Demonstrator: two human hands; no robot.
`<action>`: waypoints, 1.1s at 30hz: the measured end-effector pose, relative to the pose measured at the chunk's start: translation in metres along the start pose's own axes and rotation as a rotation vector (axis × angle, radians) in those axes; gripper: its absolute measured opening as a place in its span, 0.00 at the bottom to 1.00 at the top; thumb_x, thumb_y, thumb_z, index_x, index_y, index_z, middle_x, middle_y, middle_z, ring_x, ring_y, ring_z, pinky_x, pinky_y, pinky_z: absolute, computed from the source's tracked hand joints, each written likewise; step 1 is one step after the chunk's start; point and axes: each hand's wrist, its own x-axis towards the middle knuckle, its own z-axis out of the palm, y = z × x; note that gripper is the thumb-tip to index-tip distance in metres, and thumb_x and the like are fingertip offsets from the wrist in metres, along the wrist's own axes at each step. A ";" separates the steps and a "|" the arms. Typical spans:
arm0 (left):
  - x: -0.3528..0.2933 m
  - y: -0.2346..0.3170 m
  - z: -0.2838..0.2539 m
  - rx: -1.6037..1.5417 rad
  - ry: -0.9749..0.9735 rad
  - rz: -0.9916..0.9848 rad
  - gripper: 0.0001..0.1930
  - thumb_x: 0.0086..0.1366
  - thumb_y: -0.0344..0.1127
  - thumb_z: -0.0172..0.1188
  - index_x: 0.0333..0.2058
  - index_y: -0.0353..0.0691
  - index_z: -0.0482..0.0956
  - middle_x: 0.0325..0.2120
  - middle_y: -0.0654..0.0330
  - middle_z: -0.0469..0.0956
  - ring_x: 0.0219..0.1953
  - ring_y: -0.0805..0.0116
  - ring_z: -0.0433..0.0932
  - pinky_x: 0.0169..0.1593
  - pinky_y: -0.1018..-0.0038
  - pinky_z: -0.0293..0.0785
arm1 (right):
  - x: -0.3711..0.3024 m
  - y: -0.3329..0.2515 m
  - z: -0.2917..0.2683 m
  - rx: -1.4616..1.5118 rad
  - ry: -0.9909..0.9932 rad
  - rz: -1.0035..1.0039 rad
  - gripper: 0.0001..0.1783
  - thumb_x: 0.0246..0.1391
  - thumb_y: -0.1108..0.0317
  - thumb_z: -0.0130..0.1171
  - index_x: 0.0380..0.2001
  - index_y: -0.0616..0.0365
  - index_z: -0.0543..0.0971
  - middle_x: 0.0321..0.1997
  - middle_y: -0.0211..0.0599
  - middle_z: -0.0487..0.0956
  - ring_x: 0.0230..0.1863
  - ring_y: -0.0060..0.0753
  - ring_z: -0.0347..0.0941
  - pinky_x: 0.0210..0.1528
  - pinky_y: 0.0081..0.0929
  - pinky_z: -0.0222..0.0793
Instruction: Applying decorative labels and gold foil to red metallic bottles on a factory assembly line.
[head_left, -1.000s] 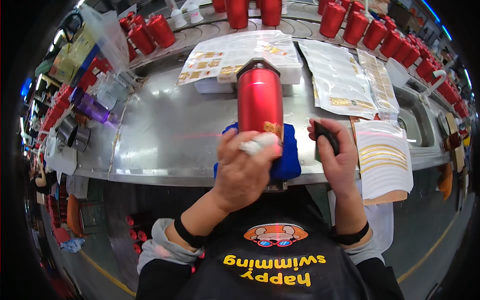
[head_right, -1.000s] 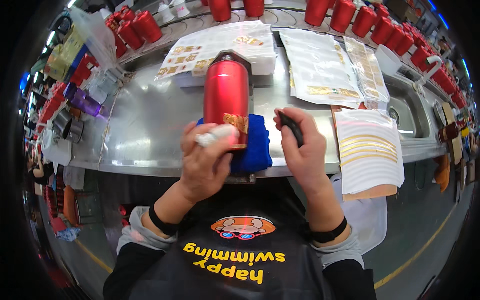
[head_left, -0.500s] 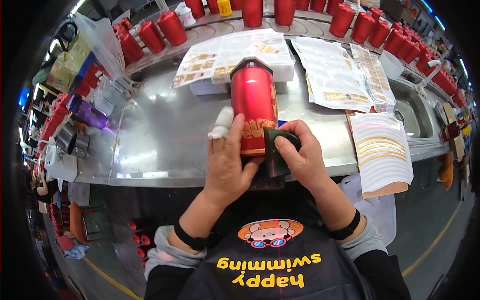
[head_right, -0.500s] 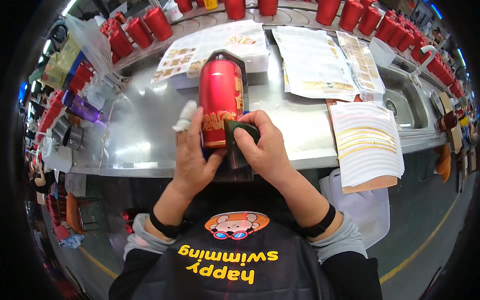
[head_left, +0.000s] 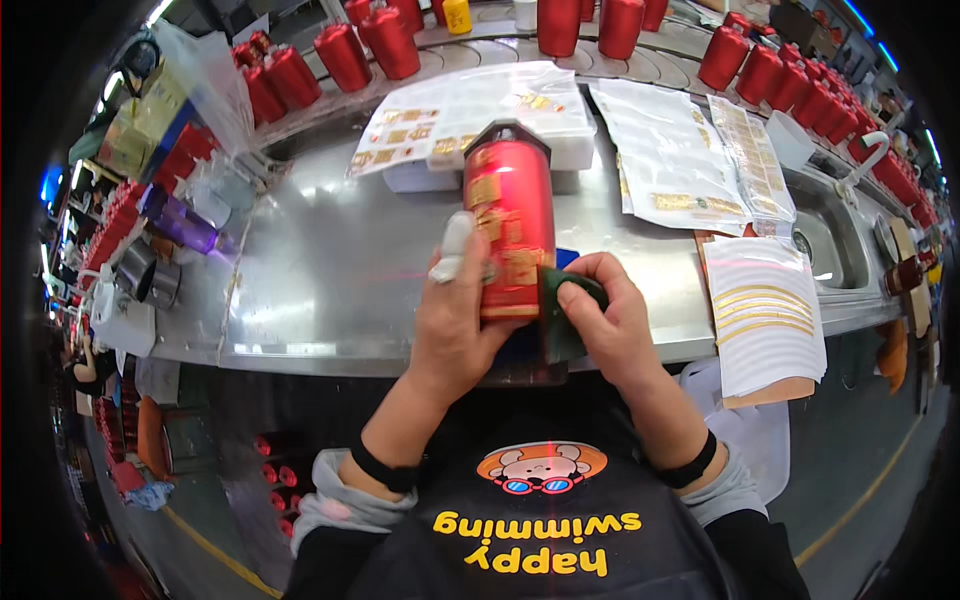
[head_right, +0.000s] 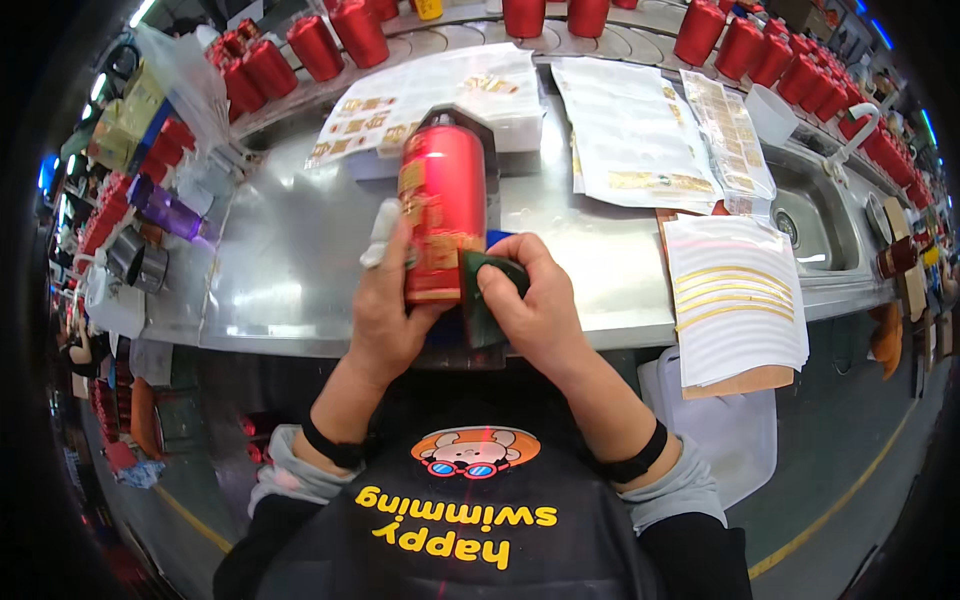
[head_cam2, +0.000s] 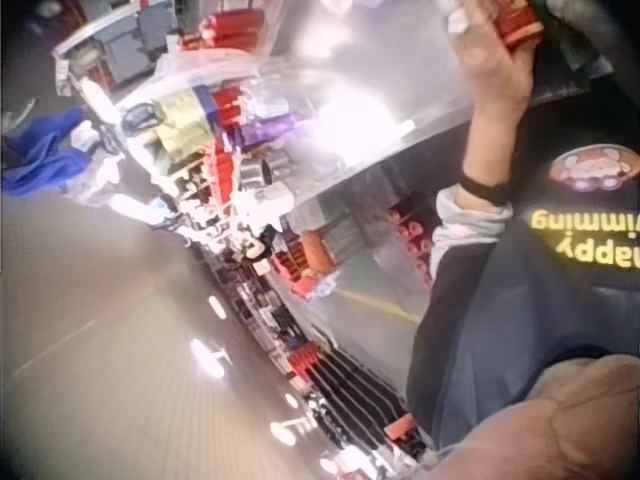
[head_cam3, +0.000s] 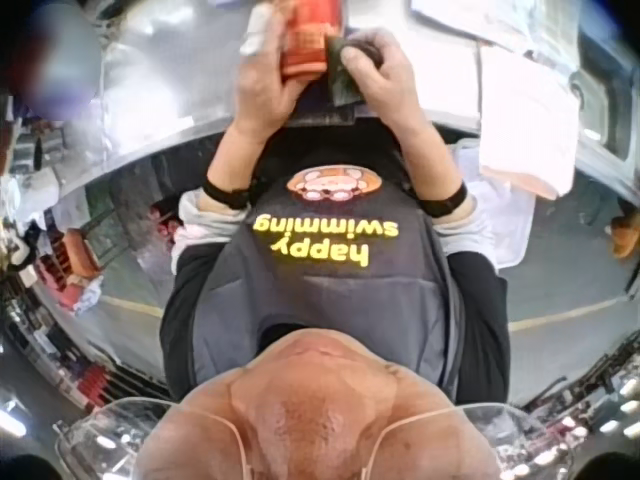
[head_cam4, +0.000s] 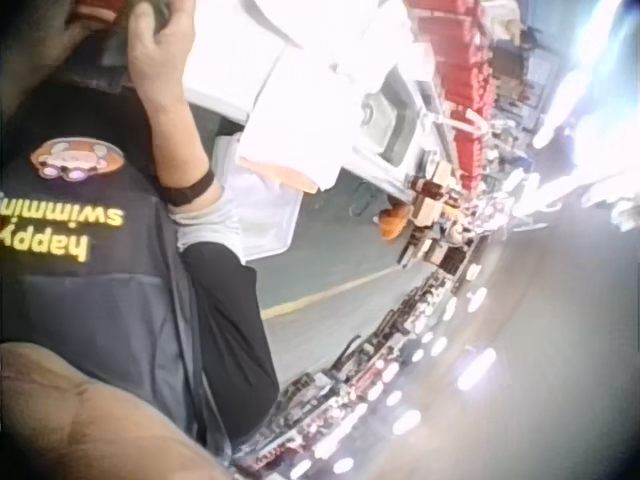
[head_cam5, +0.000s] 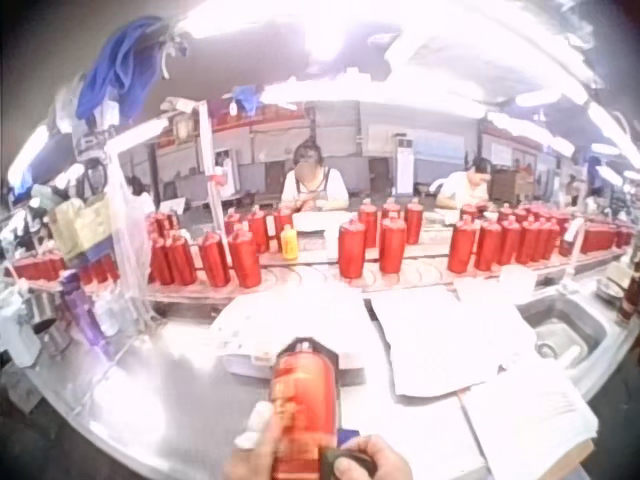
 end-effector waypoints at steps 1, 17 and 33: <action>-0.001 0.000 -0.003 -0.308 -0.004 -0.221 0.44 0.54 0.38 0.69 0.66 0.35 0.55 0.60 0.44 0.66 0.62 0.46 0.66 0.66 0.51 0.55 | 0.000 0.000 0.000 0.015 -0.004 -0.006 0.10 0.55 0.69 0.58 0.38 0.62 0.73 0.30 0.33 0.76 0.33 0.21 0.70 0.38 0.23 0.69; -0.024 -0.008 0.006 -0.433 -0.130 -0.386 0.40 0.68 0.55 0.53 0.65 0.28 0.55 0.61 0.42 0.65 0.64 0.50 0.64 0.64 0.62 0.59 | -0.003 0.001 -0.022 -0.237 -0.030 -0.018 0.12 0.57 0.70 0.53 0.42 0.64 0.74 0.42 0.53 0.79 0.44 0.52 0.77 0.46 0.37 0.72; -0.035 -0.015 0.008 -0.419 -0.085 -0.437 0.40 0.68 0.55 0.51 0.62 0.22 0.57 0.60 0.37 0.63 0.62 0.44 0.64 0.64 0.60 0.58 | 0.203 0.083 -0.465 -1.462 0.370 0.612 0.26 0.48 0.49 0.64 0.34 0.67 0.84 0.38 0.55 0.82 0.42 0.52 0.80 0.47 0.40 0.73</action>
